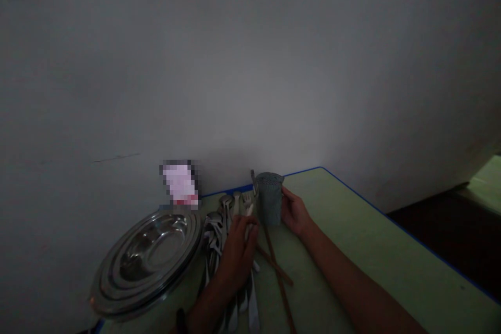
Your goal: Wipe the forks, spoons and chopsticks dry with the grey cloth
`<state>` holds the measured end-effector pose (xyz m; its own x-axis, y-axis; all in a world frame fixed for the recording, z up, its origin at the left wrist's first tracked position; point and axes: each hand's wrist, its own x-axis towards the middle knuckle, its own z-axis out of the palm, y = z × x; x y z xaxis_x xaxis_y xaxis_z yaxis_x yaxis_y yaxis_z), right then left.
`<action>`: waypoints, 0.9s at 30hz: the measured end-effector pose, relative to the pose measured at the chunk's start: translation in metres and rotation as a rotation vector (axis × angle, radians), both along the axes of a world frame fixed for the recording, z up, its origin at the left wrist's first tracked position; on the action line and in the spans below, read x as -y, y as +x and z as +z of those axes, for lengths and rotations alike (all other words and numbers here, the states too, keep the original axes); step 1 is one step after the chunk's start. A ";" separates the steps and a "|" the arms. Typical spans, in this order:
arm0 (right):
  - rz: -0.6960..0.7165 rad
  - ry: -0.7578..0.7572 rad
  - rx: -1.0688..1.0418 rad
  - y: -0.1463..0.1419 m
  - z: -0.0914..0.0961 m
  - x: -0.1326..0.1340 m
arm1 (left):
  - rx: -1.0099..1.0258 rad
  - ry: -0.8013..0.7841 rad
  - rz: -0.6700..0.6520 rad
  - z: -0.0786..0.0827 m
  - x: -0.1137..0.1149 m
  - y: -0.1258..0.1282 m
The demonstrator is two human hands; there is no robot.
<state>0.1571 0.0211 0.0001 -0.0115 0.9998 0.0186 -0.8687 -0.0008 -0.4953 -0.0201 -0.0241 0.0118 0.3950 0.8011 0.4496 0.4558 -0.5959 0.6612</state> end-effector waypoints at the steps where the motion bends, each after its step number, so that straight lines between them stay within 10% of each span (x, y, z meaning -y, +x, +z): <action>1: -0.018 -0.020 -0.003 0.000 0.000 0.000 | -0.028 0.014 -0.001 0.000 0.001 0.000; 11: -0.120 -0.145 0.112 0.011 -0.005 -0.012 | -0.514 0.162 0.005 -0.001 0.006 0.003; 21: -0.150 -0.250 0.096 0.009 0.001 -0.009 | -0.223 0.067 0.088 -0.005 0.000 0.003; 27: 0.028 -0.029 0.181 0.004 0.004 0.002 | -0.147 0.005 0.030 -0.003 0.003 0.001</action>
<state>0.1613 0.0191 0.0037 -0.0395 0.9991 -0.0152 -0.7651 -0.0401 -0.6427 -0.0187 -0.0276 0.0092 0.4330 0.8113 0.3929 0.5653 -0.5839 0.5827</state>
